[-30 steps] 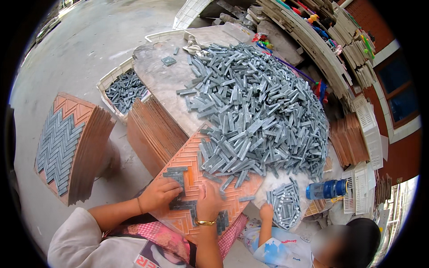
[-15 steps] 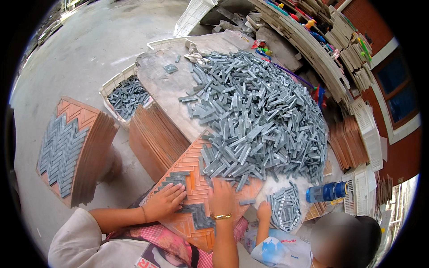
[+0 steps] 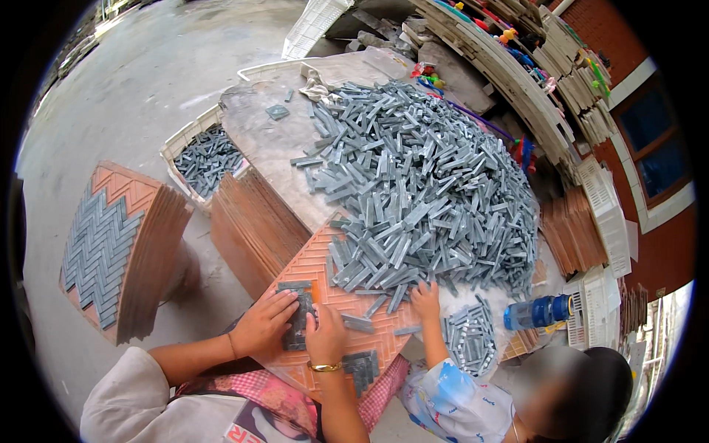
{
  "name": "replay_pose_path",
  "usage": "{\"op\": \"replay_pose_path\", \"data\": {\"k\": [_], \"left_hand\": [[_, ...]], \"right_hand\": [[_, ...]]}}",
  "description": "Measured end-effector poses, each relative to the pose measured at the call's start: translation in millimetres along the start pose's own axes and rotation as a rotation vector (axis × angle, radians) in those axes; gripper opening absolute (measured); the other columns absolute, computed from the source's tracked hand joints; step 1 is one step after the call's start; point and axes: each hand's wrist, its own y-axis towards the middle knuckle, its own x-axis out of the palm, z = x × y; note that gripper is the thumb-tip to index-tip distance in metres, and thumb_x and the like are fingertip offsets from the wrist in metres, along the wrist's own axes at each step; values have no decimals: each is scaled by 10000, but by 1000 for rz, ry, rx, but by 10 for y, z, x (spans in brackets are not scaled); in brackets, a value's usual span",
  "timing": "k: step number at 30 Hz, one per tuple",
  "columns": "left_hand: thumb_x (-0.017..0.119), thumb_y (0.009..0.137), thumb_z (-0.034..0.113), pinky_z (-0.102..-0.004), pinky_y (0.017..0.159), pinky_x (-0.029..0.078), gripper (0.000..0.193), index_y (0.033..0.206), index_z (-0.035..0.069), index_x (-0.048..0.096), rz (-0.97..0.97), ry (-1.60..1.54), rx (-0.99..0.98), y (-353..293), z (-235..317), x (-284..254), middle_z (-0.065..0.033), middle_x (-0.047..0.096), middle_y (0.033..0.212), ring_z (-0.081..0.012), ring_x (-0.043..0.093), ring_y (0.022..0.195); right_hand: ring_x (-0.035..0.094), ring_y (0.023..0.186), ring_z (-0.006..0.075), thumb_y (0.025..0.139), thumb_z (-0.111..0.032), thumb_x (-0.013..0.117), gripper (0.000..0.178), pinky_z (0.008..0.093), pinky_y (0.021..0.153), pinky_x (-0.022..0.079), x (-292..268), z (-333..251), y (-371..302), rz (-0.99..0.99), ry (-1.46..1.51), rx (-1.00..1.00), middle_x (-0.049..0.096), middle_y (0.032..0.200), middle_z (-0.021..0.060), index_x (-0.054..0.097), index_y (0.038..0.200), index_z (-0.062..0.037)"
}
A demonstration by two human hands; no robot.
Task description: The person arranges small grey rectangular tiles onto a patterned board, creating a herringbone design. A child is present nearby, occasionally interacting with the tiles and a water bottle.
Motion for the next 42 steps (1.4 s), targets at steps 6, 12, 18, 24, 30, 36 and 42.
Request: {"op": "replay_pose_path", "data": {"k": [6, 12, 18, 24, 30, 36, 42], "left_hand": [[637, 747, 129, -439, 1044, 338, 490, 1203, -9, 525, -27, 33, 32, 93, 55, -3, -149, 468, 1329, -288, 434, 1248], [651, 762, 174, -450, 1061, 304, 567, 1264, -16, 470, -25, 53, 12, 260, 58, -25, -159, 453, 1346, -293, 404, 1276], [624, 798, 277, -441, 1088, 255, 614, 1298, -28, 439, -57, 168, 9, 263, 77, 207, -170, 415, 1384, -297, 371, 1300], [662, 760, 281, -441, 1072, 281, 584, 1232, -23, 504, -4, 78, -29, 369, 115, 159, -168, 459, 1345, -307, 396, 1280], [700, 739, 233, -449, 1061, 294, 564, 1207, -23, 517, 30, 33, -22, 345, 73, 171, -159, 502, 1298, -310, 426, 1255], [692, 745, 205, -449, 1073, 266, 663, 1309, -9, 418, 28, -45, -134, 331, 169, 154, -163, 429, 1371, -311, 371, 1297], [655, 778, 233, -456, 1077, 251, 638, 1318, -10, 419, -66, 117, -82, 164, 207, 96, -159, 386, 1408, -306, 338, 1323]], "right_hand": [[639, 746, 271, 762, -51, 663, 180, 354, 687, 504, -46, -44, 128, 55, -17, -115, 635, 857, 129, 645, 936, -12], [623, 836, 334, 799, -89, 620, 177, 391, 735, 490, -579, 229, 120, 47, -6, 94, 653, 908, 155, 638, 967, -37], [586, 879, 313, 677, -29, 697, 323, 392, 761, 469, -791, 452, -9, 50, -200, -111, 600, 918, 125, 625, 992, -46], [570, 872, 308, 666, -49, 709, 312, 404, 742, 459, -734, 476, 20, 68, -227, -55, 580, 888, 119, 619, 965, -46], [605, 775, 332, 730, -58, 676, 189, 399, 674, 476, -737, 431, 51, 28, -39, 40, 618, 825, 135, 599, 901, -29], [634, 712, 297, 784, -50, 627, 123, 360, 639, 489, -350, 180, 117, 54, 137, 20, 650, 809, 147, 615, 903, -21], [606, 789, 348, 802, -98, 619, 127, 414, 670, 484, -32, 96, 168, 87, 18, -20, 630, 842, 148, 595, 915, -45]]}}
